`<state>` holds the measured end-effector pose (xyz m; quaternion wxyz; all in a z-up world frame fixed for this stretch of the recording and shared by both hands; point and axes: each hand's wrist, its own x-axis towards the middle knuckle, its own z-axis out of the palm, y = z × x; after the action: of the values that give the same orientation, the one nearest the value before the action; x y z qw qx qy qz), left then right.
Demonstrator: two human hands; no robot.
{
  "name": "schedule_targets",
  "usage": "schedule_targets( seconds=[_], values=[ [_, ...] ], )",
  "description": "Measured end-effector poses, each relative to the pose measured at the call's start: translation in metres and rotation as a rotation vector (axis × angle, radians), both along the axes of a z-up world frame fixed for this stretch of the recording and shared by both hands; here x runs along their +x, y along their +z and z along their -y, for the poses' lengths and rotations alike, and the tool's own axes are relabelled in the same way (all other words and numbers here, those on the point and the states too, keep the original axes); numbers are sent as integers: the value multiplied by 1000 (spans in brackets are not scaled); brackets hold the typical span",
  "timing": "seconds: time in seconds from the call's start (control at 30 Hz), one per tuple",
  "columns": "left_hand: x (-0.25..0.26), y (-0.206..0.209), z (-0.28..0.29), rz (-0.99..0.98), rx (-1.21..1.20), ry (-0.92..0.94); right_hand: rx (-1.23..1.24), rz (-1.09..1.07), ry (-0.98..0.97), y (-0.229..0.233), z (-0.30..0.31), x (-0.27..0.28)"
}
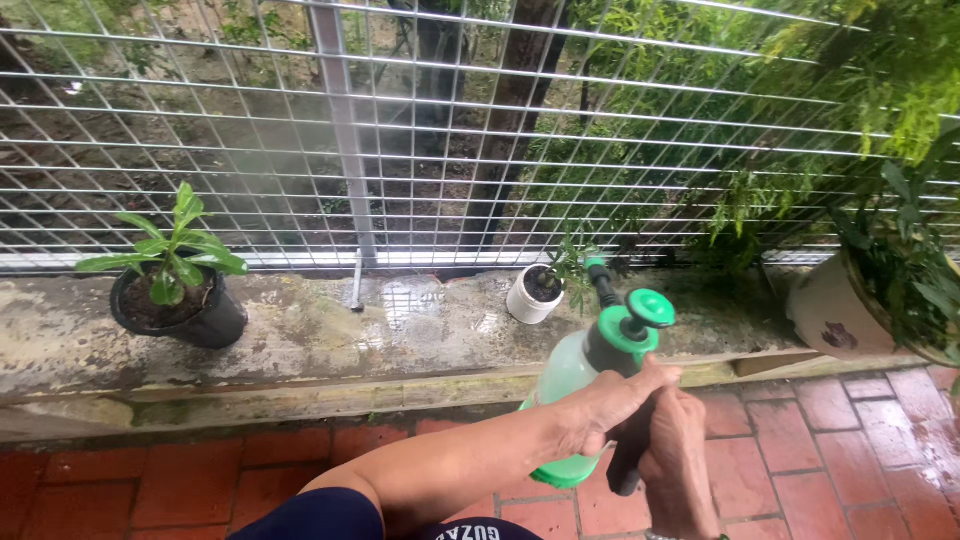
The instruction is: The person uses a green pump-action spray bottle to water several potted plants arranged on a tiled balcony ledge. They repeatedly pump the handle to build pressure and spray a fine mist onto the foliage and soil of the plants.
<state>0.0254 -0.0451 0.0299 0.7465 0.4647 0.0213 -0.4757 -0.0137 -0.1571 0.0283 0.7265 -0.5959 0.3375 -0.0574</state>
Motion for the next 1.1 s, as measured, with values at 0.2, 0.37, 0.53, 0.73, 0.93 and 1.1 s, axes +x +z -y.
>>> schedule_targets(
  seconds=[0.2, 0.37, 0.53, 0.73, 0.93, 1.1],
  values=[
    [-8, -27, -22, -76, 98, 92, 101, 2, 106, -26, -22, -1],
    [-20, -39, -43, -117, 29, 181, 155, -41, 190, -37, -40, -5],
    [-25, -36, -56, -139, 65, 219, 177, -34, 239, -45, -50, -6],
    [-20, -32, -46, -100, 95, 156, 186, -40, 181, -32, -45, -6],
    [-7, -23, -27, -84, 95, 77, 80, -51, 78, -10, -35, -3],
    [2, -25, -2, -82, 11, 71, 52, 66, -14, -28, -10, 0]
  ],
)
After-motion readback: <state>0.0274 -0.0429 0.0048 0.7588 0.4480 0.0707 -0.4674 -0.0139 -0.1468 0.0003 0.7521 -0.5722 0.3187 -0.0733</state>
